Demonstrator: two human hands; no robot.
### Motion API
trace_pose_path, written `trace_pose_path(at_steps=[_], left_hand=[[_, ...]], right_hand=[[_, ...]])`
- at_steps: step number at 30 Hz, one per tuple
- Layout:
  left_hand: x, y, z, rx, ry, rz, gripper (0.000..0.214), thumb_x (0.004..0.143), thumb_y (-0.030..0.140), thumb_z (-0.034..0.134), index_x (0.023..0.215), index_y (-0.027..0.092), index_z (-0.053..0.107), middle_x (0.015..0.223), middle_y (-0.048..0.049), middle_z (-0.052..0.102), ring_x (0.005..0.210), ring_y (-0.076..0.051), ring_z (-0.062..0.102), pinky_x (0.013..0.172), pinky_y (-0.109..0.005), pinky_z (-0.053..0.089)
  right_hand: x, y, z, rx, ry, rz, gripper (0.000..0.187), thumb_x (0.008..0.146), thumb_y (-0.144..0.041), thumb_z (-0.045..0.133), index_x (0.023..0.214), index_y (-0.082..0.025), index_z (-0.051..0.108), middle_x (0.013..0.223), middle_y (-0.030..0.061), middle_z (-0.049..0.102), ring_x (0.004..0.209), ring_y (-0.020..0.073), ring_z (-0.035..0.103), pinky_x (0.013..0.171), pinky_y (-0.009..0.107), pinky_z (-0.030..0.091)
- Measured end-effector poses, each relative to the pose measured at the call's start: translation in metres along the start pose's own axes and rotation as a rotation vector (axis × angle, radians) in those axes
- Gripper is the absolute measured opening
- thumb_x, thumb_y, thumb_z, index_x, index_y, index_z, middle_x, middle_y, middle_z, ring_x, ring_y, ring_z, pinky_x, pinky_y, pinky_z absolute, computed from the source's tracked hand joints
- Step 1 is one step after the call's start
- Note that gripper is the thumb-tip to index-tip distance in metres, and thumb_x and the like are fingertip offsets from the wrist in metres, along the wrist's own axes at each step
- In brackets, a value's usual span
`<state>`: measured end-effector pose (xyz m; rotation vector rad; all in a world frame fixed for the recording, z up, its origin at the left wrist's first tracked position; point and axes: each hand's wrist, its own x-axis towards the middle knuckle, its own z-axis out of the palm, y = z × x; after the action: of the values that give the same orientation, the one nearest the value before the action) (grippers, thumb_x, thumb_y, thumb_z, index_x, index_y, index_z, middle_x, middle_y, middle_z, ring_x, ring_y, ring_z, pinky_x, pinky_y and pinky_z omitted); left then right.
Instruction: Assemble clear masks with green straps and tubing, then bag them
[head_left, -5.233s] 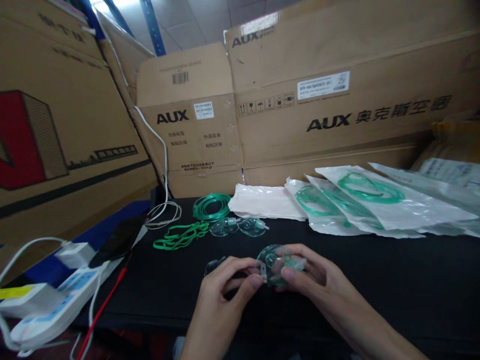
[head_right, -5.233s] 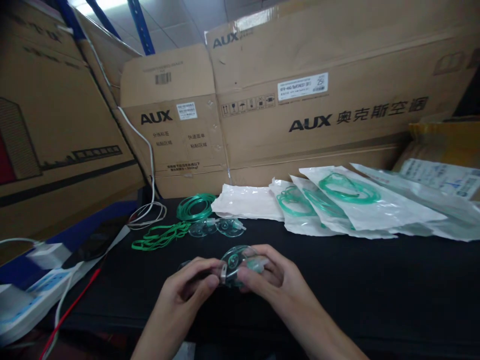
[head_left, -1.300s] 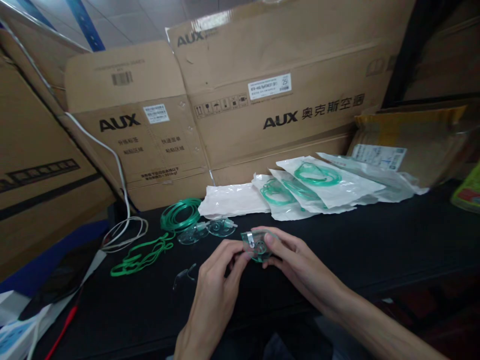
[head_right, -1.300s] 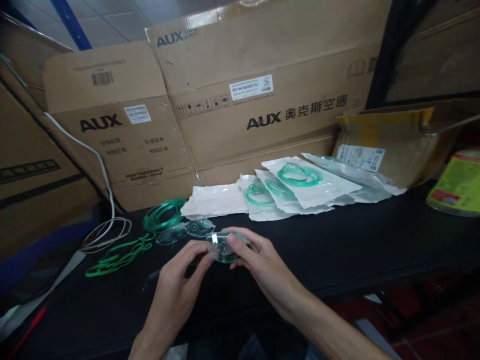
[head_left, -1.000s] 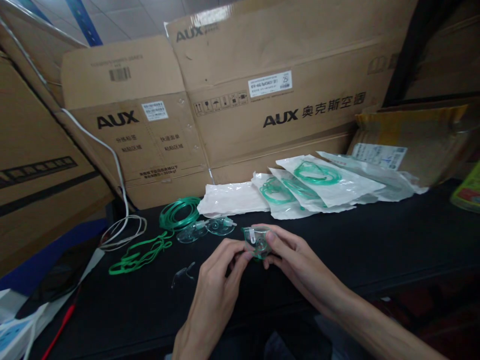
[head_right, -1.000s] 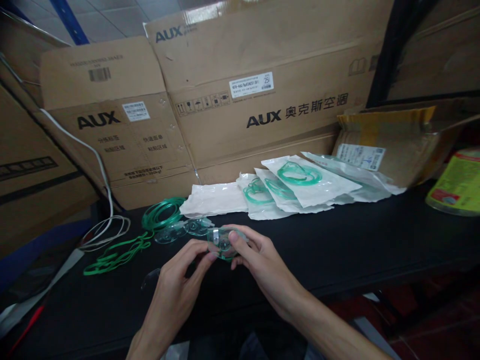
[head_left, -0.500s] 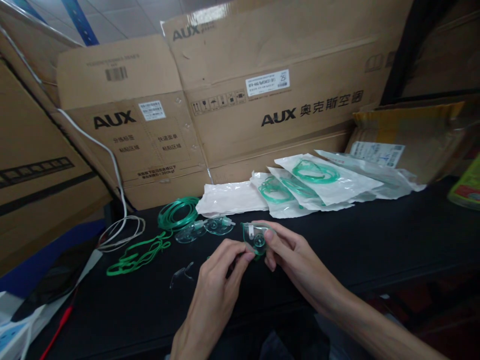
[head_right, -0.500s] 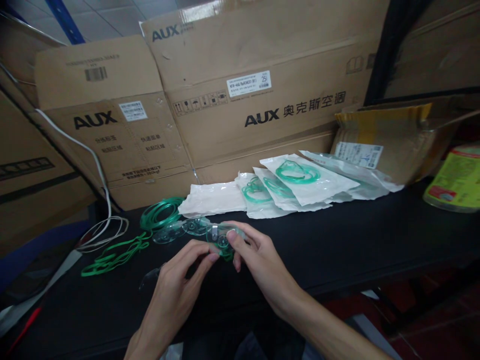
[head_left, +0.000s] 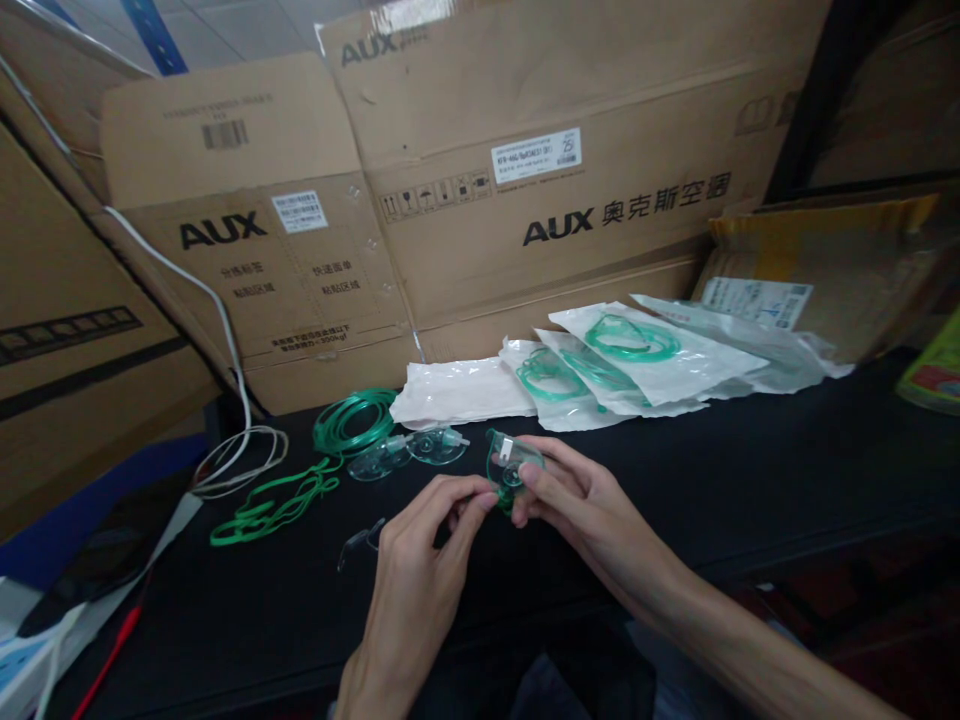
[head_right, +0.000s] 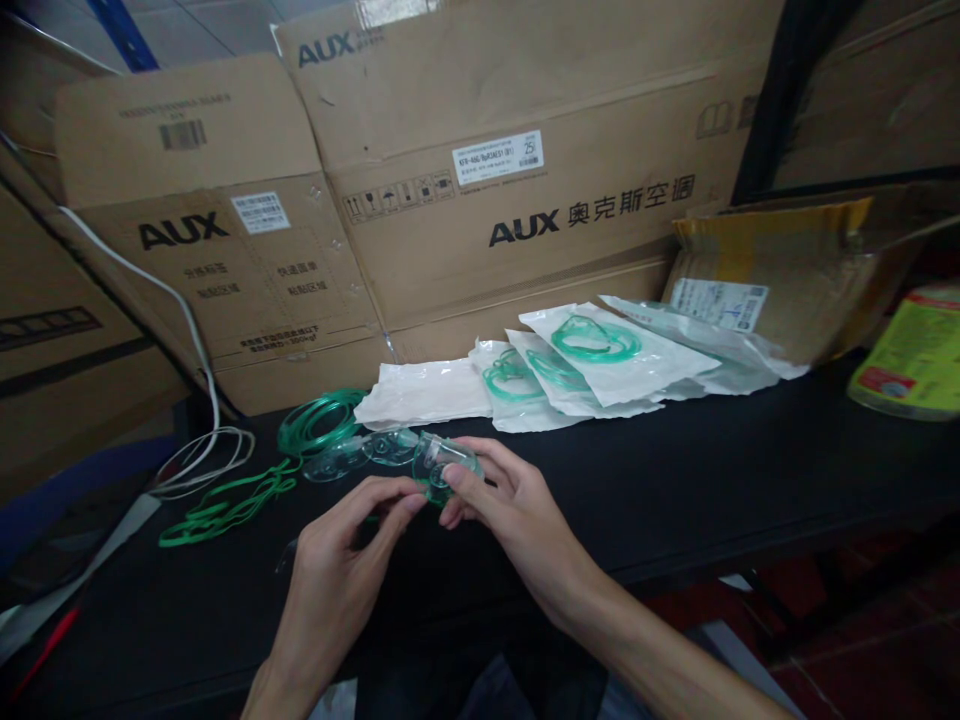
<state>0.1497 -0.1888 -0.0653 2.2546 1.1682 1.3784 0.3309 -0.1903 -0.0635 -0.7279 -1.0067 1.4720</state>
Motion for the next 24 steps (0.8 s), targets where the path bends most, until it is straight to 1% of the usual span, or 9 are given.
trace_pose_path(at_steps=[4, 8, 10, 13, 18, 20, 21, 23, 24], left_hand=[[-0.003, 0.000, 0.001, -0.069, 0.085, -0.016, 0.018, 0.094, 0.016, 0.068, 0.110, 0.023, 0.065, 0.086, 0.0034, 0.078, 0.077, -0.013, 0.075, 0.070, -0.020, 0.057], [-0.004, 0.000, 0.001, -0.086, 0.119, 0.031, 0.019, 0.092, 0.017, 0.071, 0.108, 0.024, 0.064, 0.087, 0.0041, 0.078, 0.077, -0.013, 0.076, 0.068, -0.019, 0.057], [-0.003, 0.000, 0.001, -0.070, 0.112, 0.071, 0.019, 0.092, 0.016, 0.071, 0.107, 0.025, 0.065, 0.088, 0.0042, 0.078, 0.076, -0.012, 0.075, 0.067, -0.019, 0.056], [-0.002, 0.000, -0.001, -0.047, 0.080, 0.110, 0.019, 0.091, 0.013, 0.071, 0.105, 0.025, 0.067, 0.090, 0.0043, 0.076, 0.076, -0.011, 0.073, 0.069, -0.018, 0.055], [0.000, 0.003, -0.003, -0.041, -0.016, 0.103, 0.016, 0.094, 0.015, 0.067, 0.106, 0.025, 0.071, 0.094, 0.0023, 0.076, 0.080, -0.012, 0.070, 0.075, -0.020, 0.054], [0.001, 0.005, -0.003, -0.017, -0.026, 0.072, 0.017, 0.094, 0.017, 0.067, 0.108, 0.024, 0.071, 0.093, 0.0016, 0.075, 0.077, -0.012, 0.068, 0.072, -0.020, 0.053], [0.001, 0.006, -0.003, -0.003, -0.023, 0.058, 0.017, 0.094, 0.017, 0.067, 0.109, 0.024, 0.071, 0.092, 0.0012, 0.075, 0.075, -0.012, 0.067, 0.070, -0.021, 0.052], [0.001, 0.007, -0.003, 0.020, -0.021, 0.052, 0.018, 0.093, 0.016, 0.067, 0.110, 0.023, 0.071, 0.089, 0.0009, 0.072, 0.073, -0.012, 0.064, 0.069, -0.021, 0.051], [0.000, 0.007, -0.002, 0.028, -0.021, 0.055, 0.020, 0.092, 0.015, 0.067, 0.111, 0.022, 0.070, 0.088, 0.0011, 0.071, 0.072, -0.012, 0.063, 0.068, -0.021, 0.051]], right_hand=[[0.001, 0.003, -0.001, -0.023, -0.016, 0.021, 0.045, 0.082, -0.046, 0.081, 0.111, -0.018, 0.062, 0.082, 0.0014, 0.071, 0.071, 0.0156, 0.066, 0.073, 0.033, 0.052], [0.002, 0.004, -0.002, -0.123, -0.010, 0.012, 0.045, 0.082, -0.054, 0.078, 0.104, -0.019, 0.059, 0.073, -0.0010, 0.070, 0.062, 0.0143, 0.063, 0.066, 0.030, 0.049], [0.001, 0.004, -0.001, -0.193, -0.023, -0.010, 0.044, 0.083, -0.058, 0.075, 0.098, -0.019, 0.059, 0.068, -0.0018, 0.068, 0.059, 0.0142, 0.062, 0.063, 0.029, 0.048], [-0.001, 0.005, 0.000, -0.270, -0.037, -0.049, 0.043, 0.086, -0.060, 0.070, 0.089, -0.020, 0.058, 0.068, -0.0017, 0.066, 0.063, 0.0149, 0.062, 0.064, 0.029, 0.048], [-0.001, 0.012, -0.001, -0.379, 0.016, -0.109, 0.039, 0.091, -0.057, 0.066, 0.081, -0.020, 0.059, 0.073, -0.0017, 0.062, 0.070, 0.0144, 0.060, 0.064, 0.027, 0.045], [-0.001, 0.014, -0.002, -0.410, 0.006, -0.109, 0.035, 0.091, -0.055, 0.067, 0.088, -0.020, 0.063, 0.082, 0.0009, 0.067, 0.078, 0.0169, 0.064, 0.069, 0.029, 0.048], [-0.001, 0.014, -0.004, -0.423, 0.009, -0.119, 0.032, 0.091, -0.053, 0.068, 0.096, -0.021, 0.065, 0.091, 0.0028, 0.070, 0.085, 0.0191, 0.066, 0.073, 0.030, 0.050], [-0.002, 0.012, -0.006, -0.488, 0.051, -0.185, 0.035, 0.090, -0.048, 0.071, 0.115, -0.025, 0.064, 0.113, 0.0065, 0.071, 0.102, 0.0237, 0.067, 0.081, 0.033, 0.053], [-0.003, 0.009, -0.007, -0.547, 0.081, -0.249, 0.039, 0.089, -0.045, 0.073, 0.121, -0.027, 0.063, 0.121, 0.0077, 0.069, 0.109, 0.0255, 0.066, 0.084, 0.035, 0.054]])
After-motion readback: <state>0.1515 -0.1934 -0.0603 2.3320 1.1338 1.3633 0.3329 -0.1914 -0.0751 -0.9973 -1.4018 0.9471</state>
